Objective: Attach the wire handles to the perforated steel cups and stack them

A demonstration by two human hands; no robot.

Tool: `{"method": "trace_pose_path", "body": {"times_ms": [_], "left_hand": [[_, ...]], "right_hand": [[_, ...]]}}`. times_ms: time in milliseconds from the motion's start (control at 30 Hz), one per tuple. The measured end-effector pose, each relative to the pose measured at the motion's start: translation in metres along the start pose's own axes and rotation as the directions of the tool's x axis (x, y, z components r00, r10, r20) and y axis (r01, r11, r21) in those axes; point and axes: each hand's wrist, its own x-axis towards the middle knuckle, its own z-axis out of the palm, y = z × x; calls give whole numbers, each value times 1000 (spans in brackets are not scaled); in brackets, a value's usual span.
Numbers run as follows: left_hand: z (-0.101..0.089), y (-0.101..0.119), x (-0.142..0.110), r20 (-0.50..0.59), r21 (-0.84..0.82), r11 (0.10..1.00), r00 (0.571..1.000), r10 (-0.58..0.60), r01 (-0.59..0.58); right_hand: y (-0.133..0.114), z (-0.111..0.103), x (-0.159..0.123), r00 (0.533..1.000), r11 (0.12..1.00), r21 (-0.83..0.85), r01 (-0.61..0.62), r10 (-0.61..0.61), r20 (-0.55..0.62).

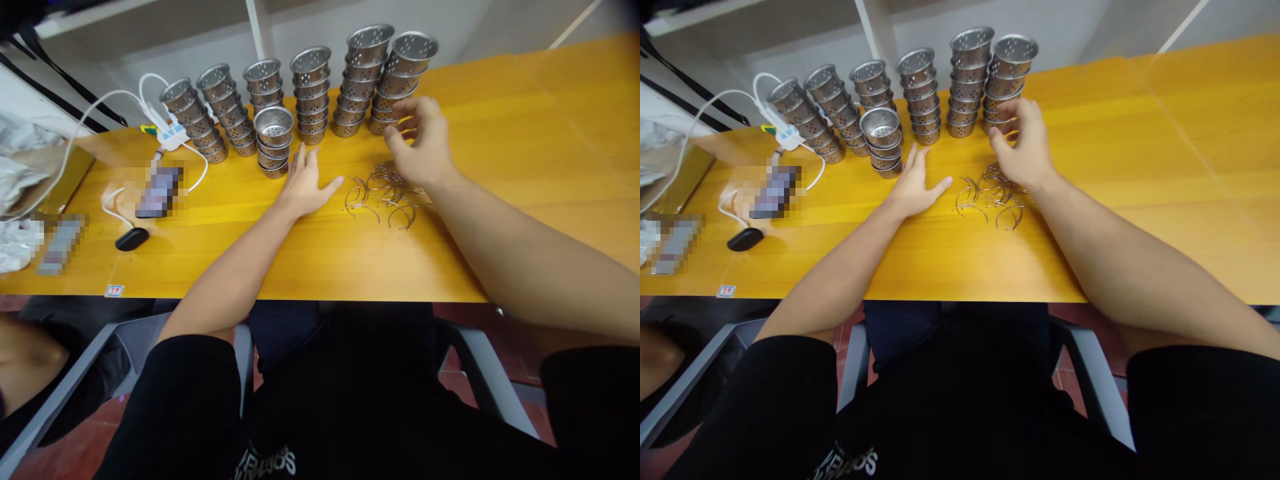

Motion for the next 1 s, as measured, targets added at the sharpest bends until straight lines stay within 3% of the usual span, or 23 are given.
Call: {"method": "trace_pose_path", "body": {"times_ms": [167, 367, 533, 733, 900, 1000], "left_hand": [[1, -15, 9, -68, 9, 996, 993, -92, 93], [-6, -5, 5, -32, 106, 985, 990, -134, 137], [-7, -5, 2, -14, 41, 998, 998, -54, 55], [-12, 15, -10, 56, 130, 991, 998, 25, -32], [-13, 21, -13, 91, 174, 984, 996, 26, -42], [-13, 21, -12, 103, 191, 980, 994, 28, -47]], "right_hand": [[-3, -1, -2, 1000, 1000, 28, -2, 1, 21], [0, 1, -3, 999, 999, 34, 20, -21, 30], [4, 3, -3, 999, 999, 43, 27, -28, 24], [7, -6, 3, 997, 999, -11, 34, -35, -67], [44, -19, 32, 985, 995, -96, 13, -30, -171], [80, -25, 71, 981, 991, -84, -104, 89, -170]]}}
